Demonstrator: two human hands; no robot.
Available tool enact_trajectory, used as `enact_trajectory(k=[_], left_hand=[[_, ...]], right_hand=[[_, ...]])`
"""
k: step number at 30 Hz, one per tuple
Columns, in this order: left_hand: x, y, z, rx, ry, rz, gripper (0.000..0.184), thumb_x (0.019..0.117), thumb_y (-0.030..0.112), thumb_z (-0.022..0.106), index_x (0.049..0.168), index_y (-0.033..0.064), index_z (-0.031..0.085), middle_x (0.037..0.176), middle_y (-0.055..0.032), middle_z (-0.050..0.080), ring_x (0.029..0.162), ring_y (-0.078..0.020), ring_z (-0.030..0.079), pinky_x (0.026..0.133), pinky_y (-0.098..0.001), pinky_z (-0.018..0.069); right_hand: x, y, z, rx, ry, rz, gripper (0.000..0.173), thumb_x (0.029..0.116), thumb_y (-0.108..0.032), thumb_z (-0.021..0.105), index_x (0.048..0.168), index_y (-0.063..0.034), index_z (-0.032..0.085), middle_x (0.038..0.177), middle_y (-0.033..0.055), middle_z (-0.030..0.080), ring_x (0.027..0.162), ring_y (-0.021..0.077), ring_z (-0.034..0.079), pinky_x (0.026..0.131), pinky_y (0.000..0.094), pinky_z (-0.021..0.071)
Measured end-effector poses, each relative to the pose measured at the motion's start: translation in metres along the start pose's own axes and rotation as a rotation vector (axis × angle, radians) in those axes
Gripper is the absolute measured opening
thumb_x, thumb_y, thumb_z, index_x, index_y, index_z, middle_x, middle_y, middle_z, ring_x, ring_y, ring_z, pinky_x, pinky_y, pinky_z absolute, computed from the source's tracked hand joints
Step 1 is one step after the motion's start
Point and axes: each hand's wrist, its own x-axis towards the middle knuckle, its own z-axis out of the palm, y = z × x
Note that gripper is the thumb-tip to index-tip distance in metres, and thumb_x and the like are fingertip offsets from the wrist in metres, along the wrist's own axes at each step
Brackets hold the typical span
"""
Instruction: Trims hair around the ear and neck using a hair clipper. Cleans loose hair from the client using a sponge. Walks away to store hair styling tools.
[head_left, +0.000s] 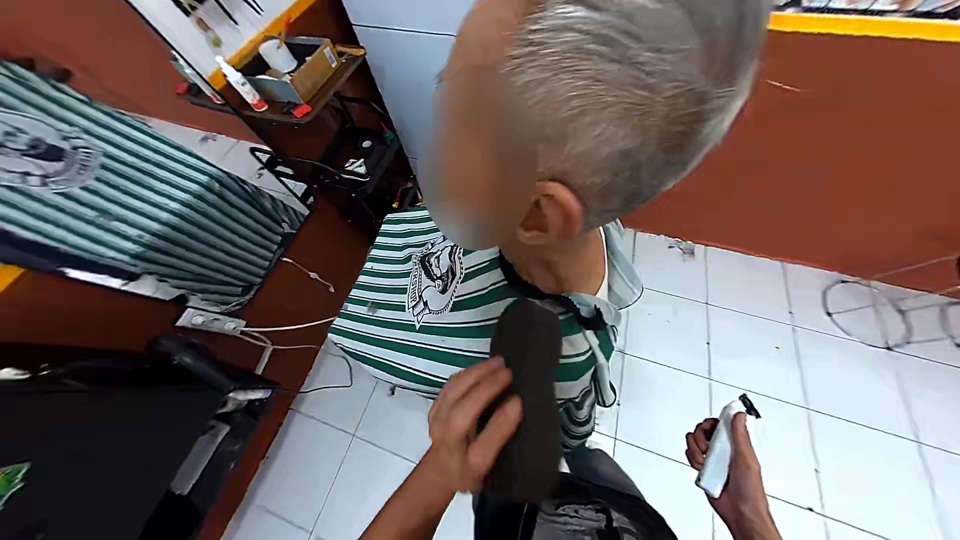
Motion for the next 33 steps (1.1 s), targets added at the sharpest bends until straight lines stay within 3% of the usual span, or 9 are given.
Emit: enact_trajectory(k=[4, 7, 11, 15, 20, 23, 25, 28, 33], left_hand=[[0.049, 0.055, 0.031, 0.193, -0.057, 0.16, 0.032, 0.1063, 0.023, 0.054, 0.139, 0.0203, 0.052, 0.152, 0.0012, 0.045, 0.143, -0.0177, 0.042, 0.117, -0.0346, 0.0372], [0.089, 0.06, 0.058, 0.274, 0.052, 0.187, 0.038, 0.1034, 0.027, 0.06, 0.141, 0.0247, 0.054, 0.154, 0.0071, 0.043, 0.143, -0.0138, 0.039, 0.116, -0.0307, 0.0351], [0.075, 0.031, 0.078, 0.624, 0.125, 0.128, 0.043, 0.096, 0.027, 0.069, 0.137, 0.0217, 0.056, 0.15, -0.0013, 0.043, 0.142, -0.0198, 0.036, 0.118, -0.0342, 0.0287], [0.054, 0.062, 0.077, 0.758, -0.001, 0.013, 0.034, 0.0977, 0.034, 0.064, 0.128, 0.0189, 0.062, 0.13, -0.0039, 0.057, 0.116, -0.02, 0.05, 0.104, -0.0295, 0.0347], [0.118, 0.07, 0.056, 0.762, -0.097, 0.213, 0.042, 0.0987, 0.024, 0.067, 0.139, 0.0228, 0.056, 0.157, 0.005, 0.043, 0.147, -0.018, 0.034, 0.117, -0.0376, 0.0291], [0.092, 0.031, 0.05, 0.832, -0.085, 0.216, 0.042, 0.095, 0.024, 0.071, 0.136, 0.0209, 0.06, 0.153, -0.0042, 0.049, 0.144, -0.026, 0.04, 0.114, -0.0424, 0.0349], [0.063, 0.034, 0.044, 0.822, -0.097, 0.11, 0.04, 0.0957, 0.028, 0.068, 0.134, 0.0191, 0.062, 0.142, -0.0059, 0.057, 0.132, -0.0252, 0.05, 0.108, -0.0375, 0.0405], [0.054, 0.083, 0.048, 0.591, -0.194, -0.015, 0.033, 0.1011, 0.027, 0.061, 0.132, 0.0176, 0.057, 0.129, -0.0063, 0.064, 0.116, -0.0221, 0.063, 0.099, -0.0345, 0.0516], [0.066, 0.121, 0.098, 0.451, -0.208, 0.097, 0.03, 0.1042, 0.031, 0.057, 0.132, 0.0226, 0.062, 0.147, 0.0009, 0.05, 0.133, -0.018, 0.045, 0.11, -0.0324, 0.0351]], right_hand=[[0.05, -0.021, -0.038, -0.09, -0.051, 0.025, 0.06, 0.1102, -0.051, 0.018, 0.079, -0.0154, 0.055, 0.052, -0.0064, 0.055, 0.039, 0.0039, 0.05, 0.038, 0.0189, 0.0443], [0.075, -0.035, -0.047, -0.087, -0.07, 0.06, 0.061, 0.1108, -0.049, 0.017, 0.076, -0.0153, 0.055, 0.051, -0.0059, 0.055, 0.039, 0.0047, 0.05, 0.038, 0.0193, 0.0444], [0.09, -0.042, -0.053, -0.133, -0.11, 0.117, 0.059, 0.1115, -0.046, 0.018, 0.076, -0.0146, 0.054, 0.05, -0.0058, 0.054, 0.038, 0.0043, 0.05, 0.038, 0.0192, 0.0446], [0.1, -0.034, -0.063, -0.15, -0.134, 0.145, 0.055, 0.1113, -0.043, 0.023, 0.078, -0.014, 0.055, 0.051, -0.0057, 0.055, 0.039, 0.0049, 0.051, 0.039, 0.0195, 0.0462], [0.109, -0.017, -0.057, -0.137, -0.146, 0.207, 0.057, 0.112, -0.043, 0.022, 0.076, -0.0132, 0.054, 0.051, -0.0054, 0.055, 0.039, 0.0055, 0.051, 0.039, 0.0195, 0.046], [0.11, -0.019, -0.048, -0.132, -0.177, 0.164, 0.053, 0.1114, -0.043, 0.025, 0.077, -0.0141, 0.054, 0.051, -0.0064, 0.054, 0.038, 0.0053, 0.051, 0.039, 0.0196, 0.0465], [0.101, -0.028, -0.047, -0.121, -0.259, 0.056, 0.041, 0.1067, -0.046, 0.041, 0.082, -0.0176, 0.057, 0.054, -0.009, 0.057, 0.04, 0.0038, 0.053, 0.041, 0.0183, 0.0483], [0.08, -0.061, -0.027, -0.07, -0.483, -0.118, 0.027, 0.0876, -0.048, 0.078, 0.097, -0.0266, 0.064, 0.068, -0.0114, 0.064, 0.05, 0.0038, 0.058, 0.047, 0.0202, 0.0522], [0.009, -0.123, 0.066, 0.034, -0.894, -0.354, 0.039, 0.0834, -0.043, 0.084, 0.114, -0.028, 0.065, 0.127, -0.0018, 0.07, 0.099, 0.0106, 0.074, 0.07, 0.0215, 0.0628]])
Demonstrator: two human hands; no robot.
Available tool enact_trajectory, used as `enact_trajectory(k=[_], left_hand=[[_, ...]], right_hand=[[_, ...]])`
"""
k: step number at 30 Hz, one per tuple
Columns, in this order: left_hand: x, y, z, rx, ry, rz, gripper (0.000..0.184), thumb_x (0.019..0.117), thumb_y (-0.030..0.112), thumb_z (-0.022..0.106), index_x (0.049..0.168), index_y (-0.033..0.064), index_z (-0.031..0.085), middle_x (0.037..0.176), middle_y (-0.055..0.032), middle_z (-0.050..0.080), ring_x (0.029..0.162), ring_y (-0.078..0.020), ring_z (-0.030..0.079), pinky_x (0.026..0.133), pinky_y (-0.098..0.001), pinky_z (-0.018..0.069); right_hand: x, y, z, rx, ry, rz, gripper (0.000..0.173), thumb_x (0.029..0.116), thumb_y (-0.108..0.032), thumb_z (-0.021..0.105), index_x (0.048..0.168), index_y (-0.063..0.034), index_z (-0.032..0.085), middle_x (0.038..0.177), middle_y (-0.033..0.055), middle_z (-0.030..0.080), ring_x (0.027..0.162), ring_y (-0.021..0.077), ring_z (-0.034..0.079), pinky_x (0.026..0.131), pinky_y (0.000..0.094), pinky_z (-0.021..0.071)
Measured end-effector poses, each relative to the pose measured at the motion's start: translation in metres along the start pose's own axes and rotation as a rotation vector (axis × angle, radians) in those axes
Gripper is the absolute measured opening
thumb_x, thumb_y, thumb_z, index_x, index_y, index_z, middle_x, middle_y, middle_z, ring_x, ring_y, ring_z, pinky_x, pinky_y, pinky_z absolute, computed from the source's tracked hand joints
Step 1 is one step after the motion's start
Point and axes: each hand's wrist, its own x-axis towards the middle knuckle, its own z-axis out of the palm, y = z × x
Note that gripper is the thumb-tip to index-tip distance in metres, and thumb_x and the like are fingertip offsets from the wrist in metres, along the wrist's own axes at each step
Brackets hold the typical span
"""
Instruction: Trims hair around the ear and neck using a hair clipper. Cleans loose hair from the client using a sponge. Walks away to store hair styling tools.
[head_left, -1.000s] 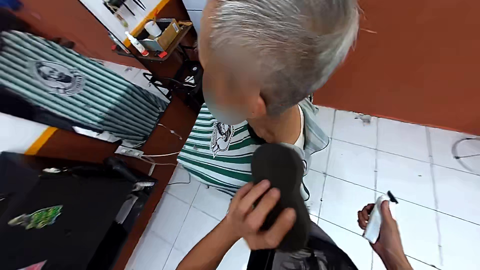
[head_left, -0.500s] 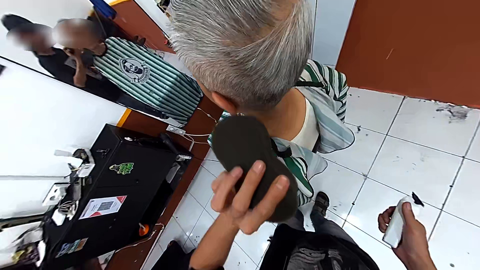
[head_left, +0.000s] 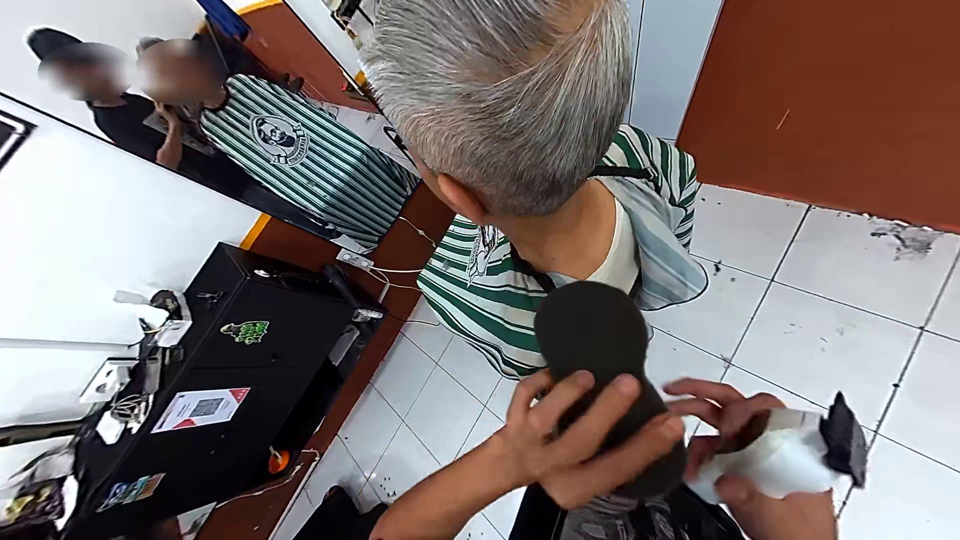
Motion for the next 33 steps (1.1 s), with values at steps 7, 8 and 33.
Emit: enact_trajectory(k=[7, 8, 33], left_hand=[[0.027, -0.043, -0.023, -0.631, -0.115, -0.136, 0.061, 0.0928, 0.023, 0.069, 0.145, 0.0209, 0.038, 0.145, -0.0058, 0.057, 0.134, -0.0211, 0.055, 0.112, -0.0375, 0.0455], [0.031, -0.065, -0.038, -0.639, -0.047, -0.164, 0.061, 0.0908, 0.026, 0.072, 0.144, 0.0235, 0.042, 0.138, -0.0017, 0.061, 0.127, -0.0166, 0.059, 0.106, -0.0349, 0.0507], [0.048, -0.211, -0.02, -0.41, 0.189, -0.466, 0.022, 0.101, 0.026, 0.063, 0.094, 0.0052, 0.065, 0.076, -0.0017, 0.054, 0.058, -0.007, 0.046, 0.051, -0.0212, 0.037]], right_hand=[[0.04, -0.009, 0.064, -0.247, 0.308, -0.253, 0.041, 0.0758, -0.018, 0.089, 0.107, -0.0263, 0.063, 0.107, -0.0115, 0.074, 0.097, 0.0046, 0.071, 0.086, 0.0248, 0.0617], [0.046, -0.01, 0.06, -0.302, 0.364, -0.304, 0.04, 0.0755, -0.016, 0.088, 0.104, -0.0265, 0.062, 0.101, -0.0129, 0.073, 0.091, 0.0031, 0.071, 0.08, 0.0229, 0.062], [0.116, -0.082, 0.159, -1.435, 0.052, -0.697, 0.042, 0.085, -0.021, 0.074, 0.117, 0.0046, 0.065, 0.108, 0.0118, 0.071, 0.102, 0.0117, 0.068, 0.09, 0.0271, 0.0568]])
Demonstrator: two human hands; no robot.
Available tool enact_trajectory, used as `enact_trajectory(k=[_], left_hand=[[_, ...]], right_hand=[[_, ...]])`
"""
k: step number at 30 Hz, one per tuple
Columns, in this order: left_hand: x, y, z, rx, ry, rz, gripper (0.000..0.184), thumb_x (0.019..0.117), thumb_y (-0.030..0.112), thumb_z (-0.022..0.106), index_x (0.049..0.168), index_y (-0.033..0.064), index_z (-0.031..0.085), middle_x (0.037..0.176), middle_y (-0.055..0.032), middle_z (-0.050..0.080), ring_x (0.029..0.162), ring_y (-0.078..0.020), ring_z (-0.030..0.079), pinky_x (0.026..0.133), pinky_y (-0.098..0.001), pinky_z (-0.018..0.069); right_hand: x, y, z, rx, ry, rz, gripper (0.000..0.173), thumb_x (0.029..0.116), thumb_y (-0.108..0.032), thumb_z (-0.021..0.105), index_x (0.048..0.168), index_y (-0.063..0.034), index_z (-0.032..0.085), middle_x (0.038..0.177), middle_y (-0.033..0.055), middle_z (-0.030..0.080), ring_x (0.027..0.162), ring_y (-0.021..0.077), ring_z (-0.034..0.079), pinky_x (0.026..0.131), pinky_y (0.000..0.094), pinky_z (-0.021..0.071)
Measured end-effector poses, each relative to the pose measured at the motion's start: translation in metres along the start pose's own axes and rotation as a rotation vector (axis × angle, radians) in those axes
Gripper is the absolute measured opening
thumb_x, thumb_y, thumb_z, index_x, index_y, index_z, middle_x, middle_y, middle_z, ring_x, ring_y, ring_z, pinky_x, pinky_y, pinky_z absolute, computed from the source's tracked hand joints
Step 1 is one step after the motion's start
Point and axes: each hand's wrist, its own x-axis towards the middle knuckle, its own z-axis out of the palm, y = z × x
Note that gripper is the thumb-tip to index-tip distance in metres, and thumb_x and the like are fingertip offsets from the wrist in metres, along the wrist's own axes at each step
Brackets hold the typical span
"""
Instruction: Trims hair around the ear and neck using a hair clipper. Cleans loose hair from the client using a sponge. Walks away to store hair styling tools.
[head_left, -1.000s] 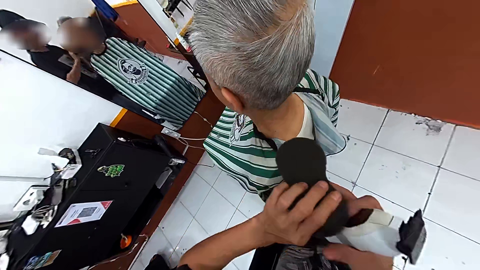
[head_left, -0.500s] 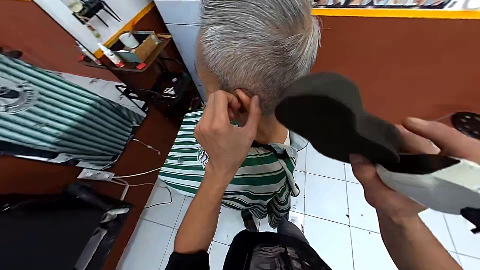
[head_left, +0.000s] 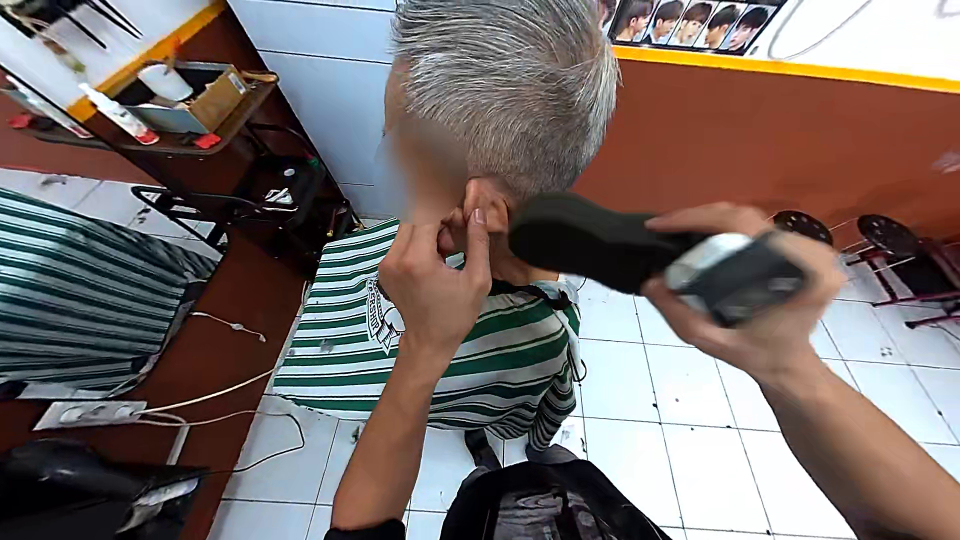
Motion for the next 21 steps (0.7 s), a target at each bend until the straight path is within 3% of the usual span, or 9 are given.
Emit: enact_trajectory(k=[2, 5, 7, 9, 12, 14, 16, 19, 21], left_hand=[[-0.001, -0.002, -0.002, 0.01, -0.005, -0.002, 0.025, 0.1009, 0.03, 0.064, 0.096, 0.0053, 0.064, 0.076, -0.0017, 0.052, 0.058, -0.0069, 0.046, 0.051, -0.0206, 0.0369], [-0.004, -0.002, -0.004, 0.006, -0.004, -0.002, 0.023, 0.1001, 0.029, 0.064, 0.094, 0.0066, 0.06, 0.074, -0.0009, 0.049, 0.055, -0.0064, 0.042, 0.049, -0.0204, 0.0343], [-0.004, -0.003, -0.006, 0.014, -0.01, -0.003, 0.019, 0.0998, 0.026, 0.064, 0.096, 0.0077, 0.062, 0.075, -0.001, 0.049, 0.055, -0.0071, 0.042, 0.048, -0.0206, 0.0332], [-0.001, -0.004, -0.007, 0.031, -0.013, 0.0, 0.021, 0.1009, 0.028, 0.064, 0.096, 0.0077, 0.062, 0.076, -0.0012, 0.05, 0.055, -0.0073, 0.043, 0.048, -0.0206, 0.0339], [0.001, -0.006, -0.007, 0.045, -0.013, 0.015, 0.023, 0.1001, 0.029, 0.065, 0.095, 0.0069, 0.062, 0.076, -0.0018, 0.05, 0.056, -0.0076, 0.043, 0.049, -0.021, 0.034], [-0.001, -0.005, -0.006, 0.046, -0.017, 0.032, 0.022, 0.0996, 0.028, 0.065, 0.094, 0.0073, 0.06, 0.077, -0.002, 0.048, 0.056, -0.0075, 0.042, 0.049, -0.0209, 0.0338], [-0.002, -0.004, -0.006, 0.039, -0.013, 0.038, 0.021, 0.0996, 0.027, 0.065, 0.093, 0.0072, 0.059, 0.076, -0.002, 0.048, 0.056, -0.0073, 0.042, 0.048, -0.0204, 0.0337], [-0.001, -0.005, -0.007, 0.052, -0.028, 0.037, 0.021, 0.101, 0.028, 0.064, 0.095, 0.0075, 0.061, 0.078, -0.0009, 0.049, 0.057, -0.0054, 0.043, 0.049, -0.0183, 0.0341], [0.002, -0.006, -0.008, 0.053, -0.024, 0.051, 0.022, 0.1011, 0.027, 0.064, 0.094, 0.0062, 0.062, 0.078, -0.0014, 0.05, 0.059, -0.005, 0.044, 0.05, -0.0176, 0.0347]], right_hand=[[0.023, -0.008, 0.001, 0.098, 0.108, -0.053, 0.045, 0.0862, -0.02, 0.077, 0.12, 0.005, 0.063, 0.113, 0.0088, 0.071, 0.107, 0.0093, 0.067, 0.095, 0.027, 0.0563], [0.056, -0.006, 0.017, 0.009, 0.078, -0.154, 0.045, 0.0858, -0.017, 0.077, 0.12, 0.0083, 0.064, 0.114, 0.0185, 0.071, 0.11, 0.019, 0.068, 0.096, 0.0331, 0.0566], [0.038, 0.003, 0.022, -0.14, -0.072, -0.078, 0.041, 0.0827, -0.016, 0.075, 0.117, 0.0052, 0.068, 0.105, 0.0213, 0.07, 0.096, 0.0279, 0.069, 0.081, 0.039, 0.0578], [0.012, 0.009, 0.015, -0.167, -0.158, 0.005, 0.038, 0.0795, -0.015, 0.072, 0.112, 0.004, 0.069, 0.099, 0.02, 0.07, 0.087, 0.029, 0.07, 0.073, 0.0409, 0.0571], [0.023, -0.003, 0.002, 0.03, -0.019, -0.031, 0.042, 0.0838, -0.018, 0.074, 0.116, 0.007, 0.066, 0.106, 0.0144, 0.071, 0.101, 0.0138, 0.068, 0.09, 0.0285, 0.0569], [0.047, -0.008, 0.007, 0.105, 0.108, -0.096, 0.044, 0.0857, -0.02, 0.077, 0.117, 0.0086, 0.064, 0.111, 0.015, 0.071, 0.108, 0.0116, 0.067, 0.098, 0.0281, 0.0544], [0.051, -0.002, 0.02, 0.02, 0.114, -0.109, 0.044, 0.0855, -0.021, 0.078, 0.116, 0.0085, 0.066, 0.109, 0.02, 0.072, 0.107, 0.0194, 0.069, 0.096, 0.0335, 0.056], [-0.001, 0.015, 0.032, -0.098, -0.064, 0.028, 0.037, 0.0813, -0.017, 0.074, 0.111, 0.0051, 0.068, 0.101, 0.0214, 0.07, 0.091, 0.0295, 0.07, 0.077, 0.0416, 0.0583], [-0.019, 0.013, 0.026, -0.048, -0.04, 0.053, 0.04, 0.0798, -0.016, 0.074, 0.112, 0.0069, 0.069, 0.101, 0.0194, 0.071, 0.091, 0.0248, 0.07, 0.078, 0.0367, 0.0583]])
